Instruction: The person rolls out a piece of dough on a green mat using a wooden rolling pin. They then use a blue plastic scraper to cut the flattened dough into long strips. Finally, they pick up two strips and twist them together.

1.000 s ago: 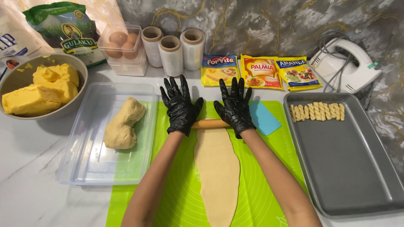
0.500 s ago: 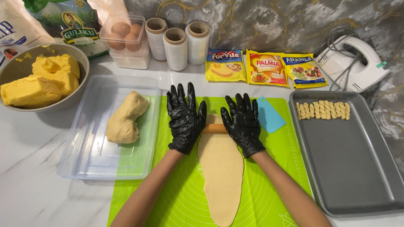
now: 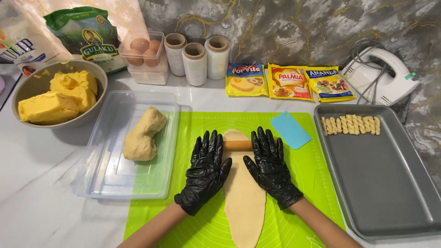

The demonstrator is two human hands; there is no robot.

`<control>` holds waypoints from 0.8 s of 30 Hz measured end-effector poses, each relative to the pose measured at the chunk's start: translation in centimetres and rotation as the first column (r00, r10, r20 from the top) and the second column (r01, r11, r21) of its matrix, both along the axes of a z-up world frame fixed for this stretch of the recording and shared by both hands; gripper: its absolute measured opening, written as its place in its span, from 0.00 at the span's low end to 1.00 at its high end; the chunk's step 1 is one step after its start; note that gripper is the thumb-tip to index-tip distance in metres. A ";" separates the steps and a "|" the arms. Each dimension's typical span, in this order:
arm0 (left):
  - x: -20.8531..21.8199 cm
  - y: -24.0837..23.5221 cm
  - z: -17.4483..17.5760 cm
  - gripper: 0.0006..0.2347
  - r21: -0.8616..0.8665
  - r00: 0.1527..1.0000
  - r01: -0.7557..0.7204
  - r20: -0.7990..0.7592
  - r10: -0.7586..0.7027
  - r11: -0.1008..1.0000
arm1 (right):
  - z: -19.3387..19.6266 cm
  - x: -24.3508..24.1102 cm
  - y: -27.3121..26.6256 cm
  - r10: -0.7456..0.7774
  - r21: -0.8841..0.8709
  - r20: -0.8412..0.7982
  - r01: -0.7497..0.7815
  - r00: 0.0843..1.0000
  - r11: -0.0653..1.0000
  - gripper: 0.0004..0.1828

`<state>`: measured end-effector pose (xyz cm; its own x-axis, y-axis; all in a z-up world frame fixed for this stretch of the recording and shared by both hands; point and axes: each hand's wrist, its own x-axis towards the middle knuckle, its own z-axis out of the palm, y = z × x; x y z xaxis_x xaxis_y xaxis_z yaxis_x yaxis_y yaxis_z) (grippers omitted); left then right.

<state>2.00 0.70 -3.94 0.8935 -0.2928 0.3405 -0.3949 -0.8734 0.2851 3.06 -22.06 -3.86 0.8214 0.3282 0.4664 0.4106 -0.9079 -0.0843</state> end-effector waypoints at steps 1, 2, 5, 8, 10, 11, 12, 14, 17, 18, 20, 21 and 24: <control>0.9 0.0 0.1 0.30 -0.003 1.000 0.002 0.000 -0.002 1.000 | -0.2 0.8 -0.3 -0.002 -0.003 0.000 0.002 1.000 1.000 0.37; 1.6 0.2 0.3 0.30 -0.002 1.000 0.013 0.000 -0.013 1.000 | -0.4 1.6 -0.5 0.004 -0.026 -0.008 -0.004 1.000 1.000 0.37; 4.8 0.2 0.2 0.28 -0.085 0.998 0.017 -0.053 -0.021 0.996 | 0.0 4.3 -0.9 -0.007 -0.014 -0.154 0.005 0.988 1.000 0.37; 8.8 -0.4 -1.2 0.27 -0.138 0.994 -0.030 -0.105 0.016 0.990 | -0.8 8.3 -1.3 -0.063 -0.039 -0.351 0.052 0.934 0.998 0.39; 10.8 -0.8 -1.2 0.27 -0.112 0.994 -0.067 -0.099 0.056 0.991 | -0.6 10.8 -1.1 -0.109 -0.101 -0.404 0.074 0.908 0.992 0.40; 11.4 -0.9 -0.7 0.25 -0.105 0.991 -0.094 -0.102 0.083 0.990 | 0.0 11.6 -0.8 -0.133 -0.127 -0.416 0.087 0.900 0.988 0.41; 11.7 -1.1 -0.2 0.24 -0.097 0.987 -0.123 -0.111 0.112 0.988 | 0.5 12.2 -0.4 -0.156 -0.154 -0.433 0.098 0.888 0.983 0.41; 12.1 -1.2 -0.9 0.25 -0.060 0.985 -0.141 -0.113 0.133 0.988 | -0.7 13.2 -0.9 -0.179 -0.200 -0.449 0.096 0.875 0.975 0.41; 11.4 -1.0 -1.9 0.27 -0.032 0.987 -0.138 -0.086 0.134 0.990 | -1.8 12.4 -1.3 -0.174 -0.208 -0.439 0.089 0.881 0.974 0.41; 11.1 -1.0 -2.3 0.27 -0.045 0.992 -0.118 -0.059 0.115 0.992 | -2.0 11.8 -1.5 -0.149 -0.174 -0.413 0.083 0.899 0.981 0.40; 7.5 -0.6 1.0 0.26 -0.093 0.995 -0.068 -0.082 0.060 0.993 | -1.4 8.5 -1.3 -0.135 -0.166 -0.359 0.080 0.924 0.983 0.40; 5.7 -0.4 2.7 0.26 -0.140 0.995 -0.018 -0.102 0.004 0.990 | -1.0 7.0 -1.2 -0.121 -0.157 -0.303 0.076 0.945 0.985 0.41; 4.2 0.0 0.1 0.27 0.018 0.998 -0.035 -0.042 0.036 0.999 | -0.1 3.0 -0.6 -0.128 -0.232 -0.165 0.088 0.978 0.969 0.42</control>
<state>6.24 0.69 -3.83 0.9170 -0.2664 0.2969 -0.3515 -0.8915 0.2858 6.02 -22.70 -3.99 0.9208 0.3113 0.2351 0.3055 -0.9502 0.0617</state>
